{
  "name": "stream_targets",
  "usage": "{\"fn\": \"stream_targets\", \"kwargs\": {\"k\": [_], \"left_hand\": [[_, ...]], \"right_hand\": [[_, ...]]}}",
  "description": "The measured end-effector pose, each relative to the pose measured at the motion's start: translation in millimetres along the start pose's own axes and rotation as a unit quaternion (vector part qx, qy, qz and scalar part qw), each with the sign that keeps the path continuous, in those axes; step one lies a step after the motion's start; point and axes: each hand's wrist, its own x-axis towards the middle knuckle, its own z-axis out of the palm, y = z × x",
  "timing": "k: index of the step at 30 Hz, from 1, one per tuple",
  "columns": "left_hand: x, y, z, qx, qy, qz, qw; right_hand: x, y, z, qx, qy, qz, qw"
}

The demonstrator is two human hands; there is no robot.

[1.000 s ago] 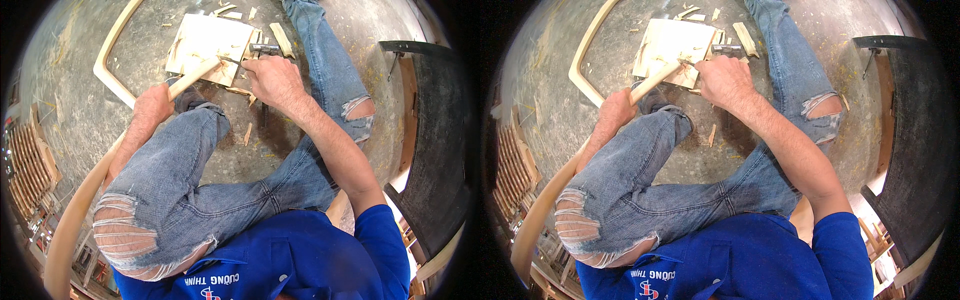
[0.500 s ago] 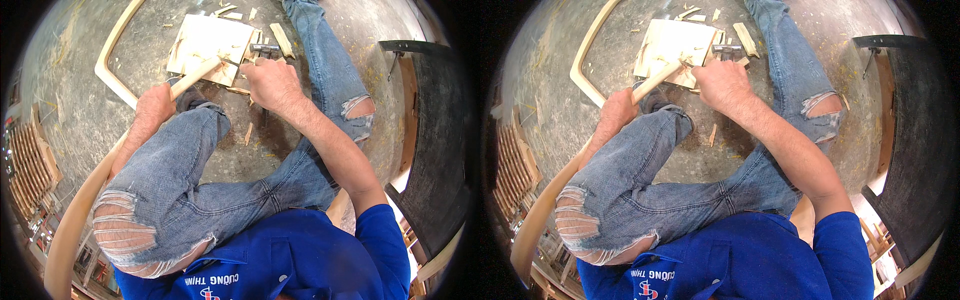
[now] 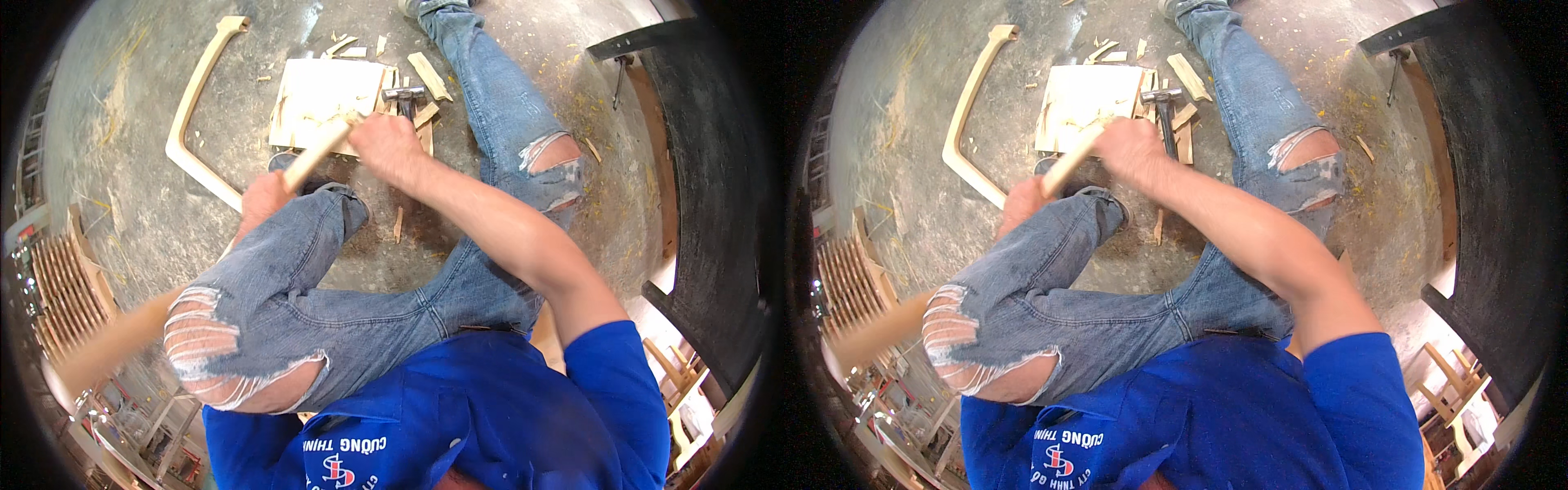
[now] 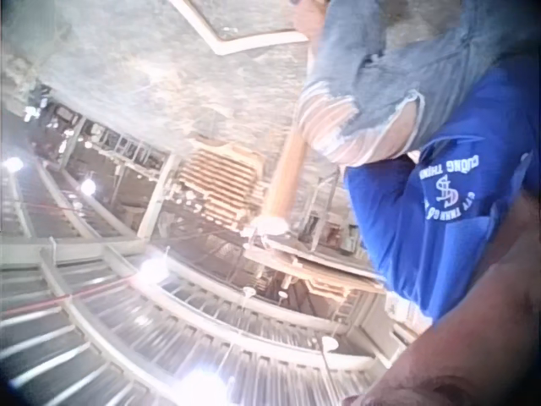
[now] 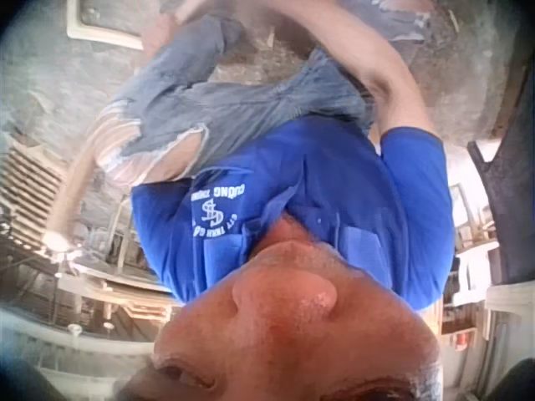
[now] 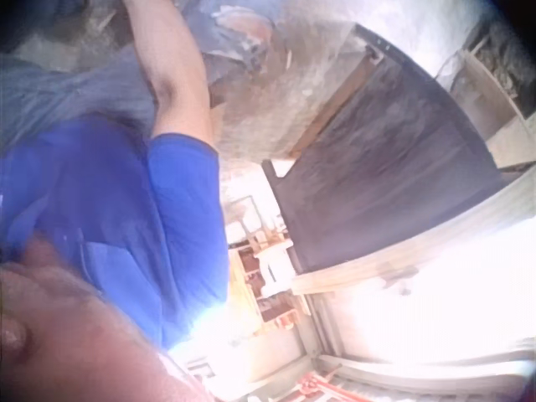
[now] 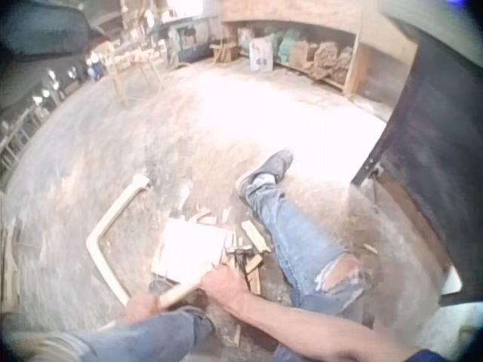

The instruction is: The person sits on the floor and carves a small wooden block using a chisel and hammer. They repeatedly strike the chisel to remove wood shavings and occasionally clear debris from the workpiece.

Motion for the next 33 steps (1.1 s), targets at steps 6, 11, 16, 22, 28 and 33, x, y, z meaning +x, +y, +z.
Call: {"fn": "stream_targets", "kwargs": {"k": [6, 11, 16, 22, 28, 33], "left_hand": [[0.9, 4.3, 27.9, -0.047, -0.047, 0.018, 0.998], [-13.7, 4.2, 9.1, -0.018, -0.017, -0.035, 0.999], [-5.7, 5.8, 12.8, -0.007, -0.013, -0.035, 0.999], [-5.8, 2.4, 12.5, -0.009, -0.018, -0.036, 0.999], [-6.5, 3.3, 8.7, -0.002, -0.010, -0.014, 1.000], [-2.2, 3.3, 5.7, 0.018, -0.014, -0.018, 1.000]], "right_hand": [[-16.5, 65.8, -3.8, 0.098, 0.099, 0.098, 0.985], [-34.6, 66.5, -13.3, 0.149, 0.133, 0.079, 0.977], [-32.3, 60.8, 16.0, 0.154, 0.177, 0.048, 0.971], [-33.3, 54.6, 4.4, 0.144, 0.127, 0.042, 0.981], [-28.9, 48.8, 6.6, 0.115, 0.072, 0.045, 0.990], [-28.3, 48.3, 10.2, 0.100, 0.079, 0.040, 0.991]]}}
